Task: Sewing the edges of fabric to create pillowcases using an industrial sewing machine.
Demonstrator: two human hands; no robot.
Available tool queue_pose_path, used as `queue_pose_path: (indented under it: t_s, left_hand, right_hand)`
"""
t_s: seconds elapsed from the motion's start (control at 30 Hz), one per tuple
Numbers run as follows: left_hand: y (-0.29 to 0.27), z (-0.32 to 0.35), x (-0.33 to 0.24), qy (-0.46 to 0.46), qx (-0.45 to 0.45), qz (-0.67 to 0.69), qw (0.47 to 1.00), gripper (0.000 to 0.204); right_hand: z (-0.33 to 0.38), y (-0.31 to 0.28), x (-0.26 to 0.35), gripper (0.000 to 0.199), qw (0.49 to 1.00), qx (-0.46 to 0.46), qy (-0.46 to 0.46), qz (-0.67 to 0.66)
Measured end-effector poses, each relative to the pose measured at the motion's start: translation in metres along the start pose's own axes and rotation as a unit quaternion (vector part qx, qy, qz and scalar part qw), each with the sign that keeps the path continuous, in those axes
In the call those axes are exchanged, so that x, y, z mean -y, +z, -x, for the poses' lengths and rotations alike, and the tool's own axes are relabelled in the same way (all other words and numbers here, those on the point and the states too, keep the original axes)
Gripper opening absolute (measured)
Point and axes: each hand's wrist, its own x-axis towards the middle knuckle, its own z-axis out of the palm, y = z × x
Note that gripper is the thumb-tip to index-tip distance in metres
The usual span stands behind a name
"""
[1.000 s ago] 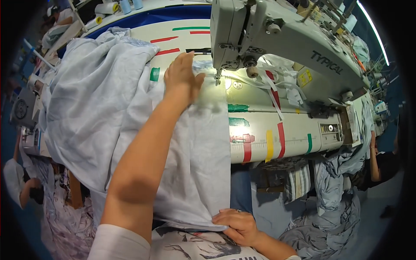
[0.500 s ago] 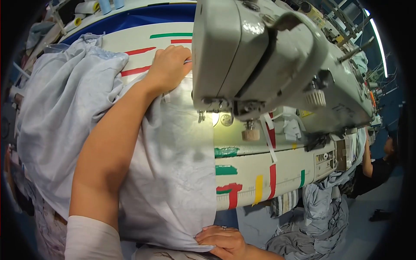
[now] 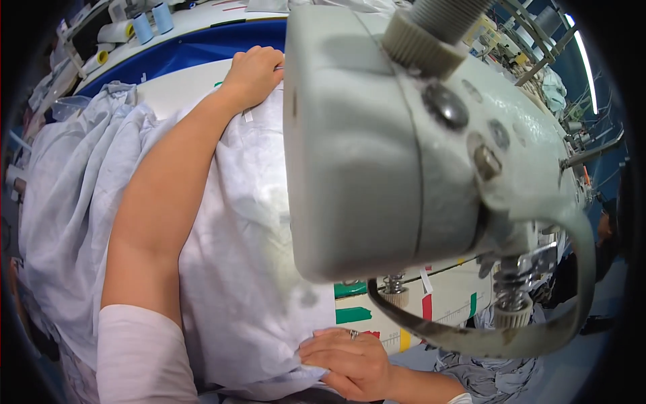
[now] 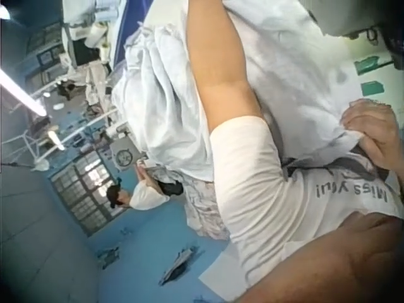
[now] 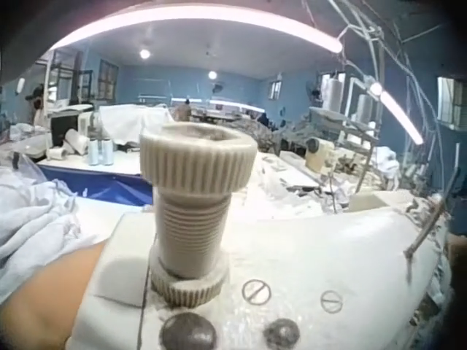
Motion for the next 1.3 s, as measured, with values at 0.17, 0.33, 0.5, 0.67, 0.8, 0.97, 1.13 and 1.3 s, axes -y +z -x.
queue_pose_path:
  t_s: [0.17,0.33,0.5,0.67,0.8,0.97,1.13,1.3]
  left_hand:
    - [0.006,-0.027,0.025,-0.018,0.002,-0.043,0.999,0.021]
    - [-0.031,0.015,0.014,-0.095,-0.005,-0.122,0.988,0.033]
    - [-0.178,0.16,-0.051,0.054,0.148,0.116,0.981,0.037]
    - [-0.265,0.381,-0.151,-0.123,0.211,0.259,0.934,0.038]
    - [-0.255,0.456,-0.162,-0.177,0.073,0.168,0.967,0.036]
    - [-0.282,0.501,-0.143,-0.128,0.137,0.046,0.981,0.02]
    - [-0.313,0.507,-0.122,-0.105,0.044,-0.032,0.993,0.019]
    - [-0.328,0.492,-0.133,-0.008,-0.068,0.035,0.997,0.027]
  right_hand:
    - [-0.021,-0.011,-0.005,0.019,0.997,-0.024,0.023,0.065]
    - [-0.022,0.01,-0.001,0.018,0.99,-0.061,-0.043,0.123]
    - [-0.013,0.021,0.022,0.039,0.966,0.052,-0.02,0.251]
    - [-0.032,0.039,0.055,0.035,0.923,0.167,0.016,0.346]
    - [-0.036,0.071,0.071,0.022,0.91,0.235,-0.001,0.341]
    - [-0.018,0.099,0.084,0.017,0.863,0.26,-0.025,0.433]
    - [-0.008,0.11,0.103,0.018,0.864,0.231,0.011,0.447]
    - [-0.017,0.131,0.109,0.024,0.883,0.162,-0.107,0.428]
